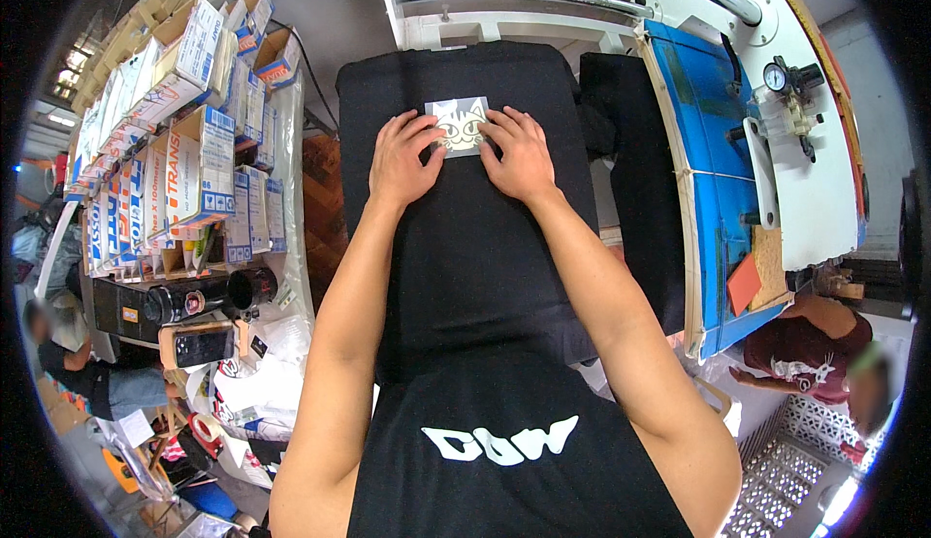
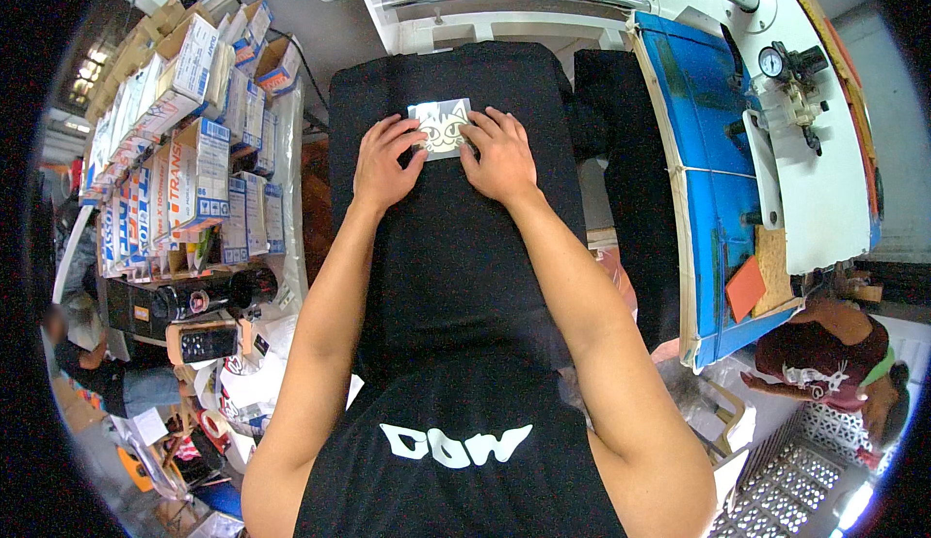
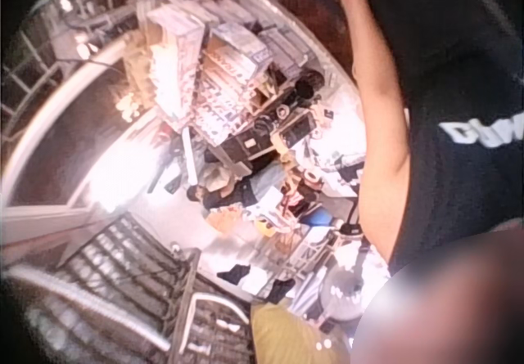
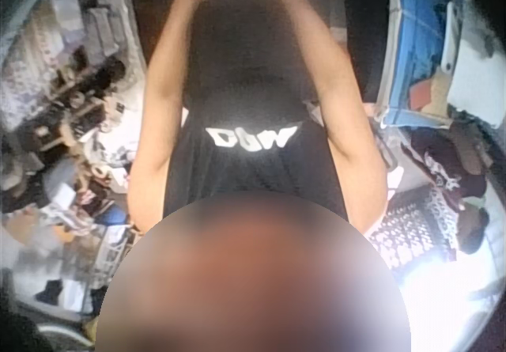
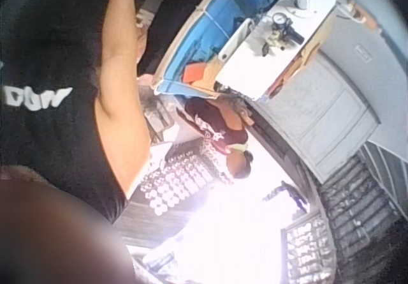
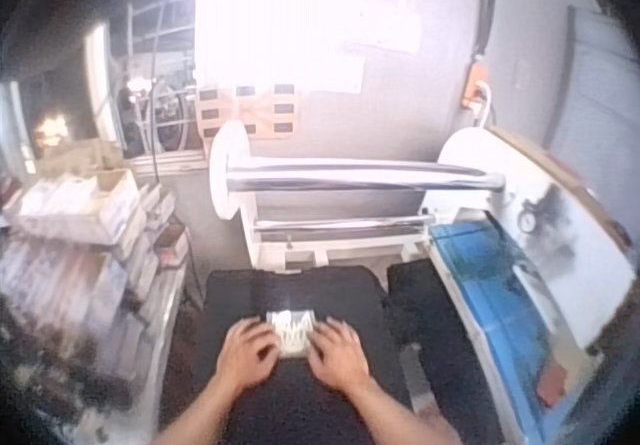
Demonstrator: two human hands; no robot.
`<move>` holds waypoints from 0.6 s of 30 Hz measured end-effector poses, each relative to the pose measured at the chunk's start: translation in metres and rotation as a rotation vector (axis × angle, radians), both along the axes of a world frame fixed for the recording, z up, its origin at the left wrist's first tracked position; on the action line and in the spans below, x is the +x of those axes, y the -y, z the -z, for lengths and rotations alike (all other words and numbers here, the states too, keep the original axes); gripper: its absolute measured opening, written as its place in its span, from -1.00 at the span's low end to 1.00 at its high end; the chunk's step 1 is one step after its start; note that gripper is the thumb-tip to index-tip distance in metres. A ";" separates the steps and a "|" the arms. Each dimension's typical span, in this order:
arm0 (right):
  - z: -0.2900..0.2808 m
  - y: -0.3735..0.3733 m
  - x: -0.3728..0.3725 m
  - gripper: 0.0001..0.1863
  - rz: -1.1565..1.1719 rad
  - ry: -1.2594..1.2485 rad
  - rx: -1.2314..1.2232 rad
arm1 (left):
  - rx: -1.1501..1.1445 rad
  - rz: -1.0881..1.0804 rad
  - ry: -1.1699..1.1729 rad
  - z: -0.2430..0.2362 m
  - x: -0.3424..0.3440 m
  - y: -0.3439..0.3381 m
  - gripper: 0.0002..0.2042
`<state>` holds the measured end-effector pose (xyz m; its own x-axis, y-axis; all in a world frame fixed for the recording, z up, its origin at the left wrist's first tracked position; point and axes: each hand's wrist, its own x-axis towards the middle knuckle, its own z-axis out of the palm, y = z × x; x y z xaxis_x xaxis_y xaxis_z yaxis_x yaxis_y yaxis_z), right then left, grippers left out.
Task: The person places transfer sheets on black t-shirts, aligns them, and uses a heat press to apply the designs. They handle multiple shirts, flip them to check the printed side, and stack finished shirts on a table.
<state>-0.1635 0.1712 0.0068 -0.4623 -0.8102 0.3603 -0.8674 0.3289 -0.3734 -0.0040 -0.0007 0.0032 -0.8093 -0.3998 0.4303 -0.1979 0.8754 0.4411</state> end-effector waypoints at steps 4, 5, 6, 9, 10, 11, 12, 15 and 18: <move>0.000 0.000 0.000 -0.62 0.006 0.003 0.009 | 0.005 -0.006 0.009 0.000 0.000 -0.001 -0.73; 0.000 0.000 0.000 -0.62 0.008 0.003 0.015 | 0.005 -0.008 0.008 0.000 0.000 -0.001 -0.73; 0.000 0.000 0.000 -0.62 0.005 0.002 0.011 | 0.003 -0.007 0.003 0.000 0.000 -0.001 -0.73; 0.000 0.001 0.000 -0.62 0.008 0.008 0.022 | 0.004 -0.008 0.003 0.000 0.000 -0.001 -0.73; 0.000 0.001 0.000 -0.62 0.010 0.008 0.028 | 0.006 -0.012 0.014 0.001 0.000 -0.001 -0.72; 0.000 0.001 0.000 -0.62 0.012 0.011 0.041 | 0.008 -0.016 0.024 0.001 0.000 0.000 -0.72; 0.000 0.000 0.000 -0.62 0.013 0.009 0.037 | 0.008 -0.013 0.023 0.001 0.001 0.000 -0.72; 0.000 0.000 0.001 -0.62 0.015 0.010 0.040 | 0.011 -0.005 0.014 0.002 0.001 0.000 -0.72; 0.000 0.000 0.001 -0.62 0.011 0.011 0.042 | 0.016 -0.003 0.007 0.003 0.001 0.000 -0.72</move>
<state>-0.1626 0.1709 0.0070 -0.4752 -0.8193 0.3209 -0.8594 0.3539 -0.3690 -0.0034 -0.0011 0.0000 -0.8109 -0.4095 0.4181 -0.2039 0.8673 0.4541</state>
